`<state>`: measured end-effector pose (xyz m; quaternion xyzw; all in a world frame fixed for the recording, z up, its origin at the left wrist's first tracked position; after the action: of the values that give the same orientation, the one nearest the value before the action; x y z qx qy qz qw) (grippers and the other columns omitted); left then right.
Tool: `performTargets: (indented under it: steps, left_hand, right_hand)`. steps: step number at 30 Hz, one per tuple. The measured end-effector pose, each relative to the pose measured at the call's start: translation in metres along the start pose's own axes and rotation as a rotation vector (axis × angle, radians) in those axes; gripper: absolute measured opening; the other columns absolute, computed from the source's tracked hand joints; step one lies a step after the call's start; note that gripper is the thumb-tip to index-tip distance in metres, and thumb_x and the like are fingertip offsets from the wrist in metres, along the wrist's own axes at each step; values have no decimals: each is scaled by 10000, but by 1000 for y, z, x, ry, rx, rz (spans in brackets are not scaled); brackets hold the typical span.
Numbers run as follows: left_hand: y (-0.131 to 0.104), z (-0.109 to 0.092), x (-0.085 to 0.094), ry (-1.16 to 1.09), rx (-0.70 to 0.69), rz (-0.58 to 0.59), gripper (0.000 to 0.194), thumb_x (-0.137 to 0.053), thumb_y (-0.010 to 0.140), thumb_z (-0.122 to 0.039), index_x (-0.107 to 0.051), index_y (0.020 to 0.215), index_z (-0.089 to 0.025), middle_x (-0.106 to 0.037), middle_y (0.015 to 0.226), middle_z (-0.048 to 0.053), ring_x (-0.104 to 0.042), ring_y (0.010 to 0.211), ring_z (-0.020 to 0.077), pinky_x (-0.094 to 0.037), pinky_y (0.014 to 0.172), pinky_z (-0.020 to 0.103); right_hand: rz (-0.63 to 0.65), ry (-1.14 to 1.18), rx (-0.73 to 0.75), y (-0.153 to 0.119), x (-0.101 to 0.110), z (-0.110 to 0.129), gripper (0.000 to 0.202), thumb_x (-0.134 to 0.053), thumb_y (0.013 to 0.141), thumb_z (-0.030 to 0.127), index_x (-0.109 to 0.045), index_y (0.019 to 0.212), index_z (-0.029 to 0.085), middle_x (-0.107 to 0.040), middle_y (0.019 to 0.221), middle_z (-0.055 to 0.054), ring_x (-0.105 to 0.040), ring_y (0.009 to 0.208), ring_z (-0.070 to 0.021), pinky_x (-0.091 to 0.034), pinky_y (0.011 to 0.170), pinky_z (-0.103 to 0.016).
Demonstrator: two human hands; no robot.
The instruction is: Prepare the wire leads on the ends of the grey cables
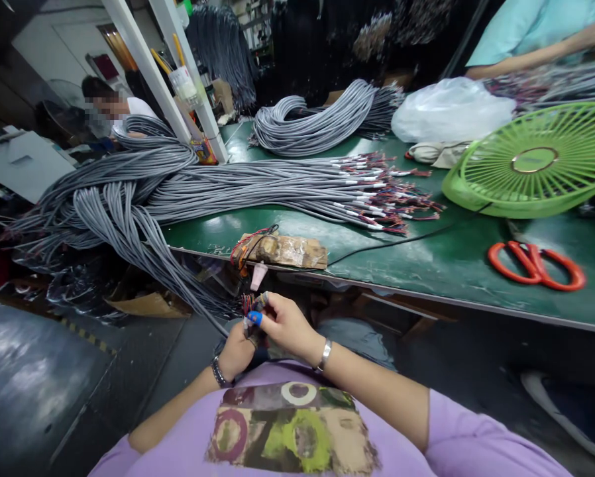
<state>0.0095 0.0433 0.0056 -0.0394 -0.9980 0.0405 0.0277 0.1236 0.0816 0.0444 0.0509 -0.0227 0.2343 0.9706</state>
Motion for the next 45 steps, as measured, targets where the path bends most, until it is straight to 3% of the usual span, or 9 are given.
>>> performTargets:
  steps: [5,10,15,19,22,27,36,40,45]
  left_hand:
    - [-6,-8,3,13,-31,59,308,-583,819,-449,-678,864,-160,-583,613,8,-506,552,124,-443,559,236]
    - [-7,-18,3,-69,-52,20,379,-551,821,-510,-660,901,-156,-662,807,68,-586,670,153,-484,617,249]
    - [-5,-16,9,-36,4,-74,368,-609,790,-487,-576,959,-163,-606,613,-12,-511,406,80,-381,395,184]
    - [-6,-10,8,-41,45,-91,349,-617,777,-497,-544,894,-176,-562,560,-54,-479,343,56,-351,350,157]
    - [-7,-3,3,-55,137,-55,359,-635,750,-513,-518,825,-182,-561,520,-57,-509,345,72,-362,339,151]
    - [-5,-2,-3,-50,208,60,367,-717,676,-468,-529,784,-172,-615,520,-19,-597,414,123,-475,404,199]
    - [-1,-4,16,-255,146,-175,352,-679,718,-471,-542,670,-151,-633,556,8,-589,420,104,-378,354,160]
    - [-1,0,16,-304,158,-179,322,-700,707,-435,-551,684,-150,-652,588,17,-595,420,110,-332,329,163]
    - [-3,-1,11,-229,144,-135,325,-682,723,-450,-565,716,-147,-650,581,23,-601,419,119,-328,327,168]
  right_hand:
    - [11,182,-115,5,7,-3,216,-656,732,380,-568,734,182,-563,635,8,-483,564,-126,-420,549,-260]
    - [60,198,-140,3,9,-4,220,-696,691,355,-574,690,172,-564,630,14,-489,575,-119,-415,575,-253]
    - [104,148,-121,3,8,-9,228,-675,725,376,-585,718,167,-575,664,8,-496,629,-125,-413,637,-262]
    - [23,133,-103,4,14,-13,273,-693,703,416,-576,703,170,-556,662,14,-474,636,-121,-403,633,-255]
    - [-15,155,-108,4,15,-15,281,-705,690,410,-562,707,169,-552,669,15,-475,630,-116,-401,623,-251]
    - [98,137,-162,4,2,-13,258,-686,704,384,-537,697,173,-554,626,20,-457,551,-100,-377,534,-233]
    - [-66,352,-290,6,0,-29,252,-687,684,371,-536,669,169,-477,573,46,-372,505,-73,-305,476,-211]
    - [-32,358,-293,3,-1,-27,287,-696,689,418,-554,711,169,-487,586,44,-386,517,-76,-312,488,-214]
    - [25,224,-171,7,-2,-14,338,-721,677,446,-588,791,158,-588,718,-5,-492,654,-118,-401,608,-249]
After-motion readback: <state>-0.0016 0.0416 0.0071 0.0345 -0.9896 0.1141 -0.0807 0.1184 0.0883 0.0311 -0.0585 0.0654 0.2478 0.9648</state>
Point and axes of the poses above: each hand's wrist, its own y-axis towards the middle knuckle, its own x-axis out of the back of the hand, z = x × y, the point moved 5 cm from there along y, towards the middle knuckle
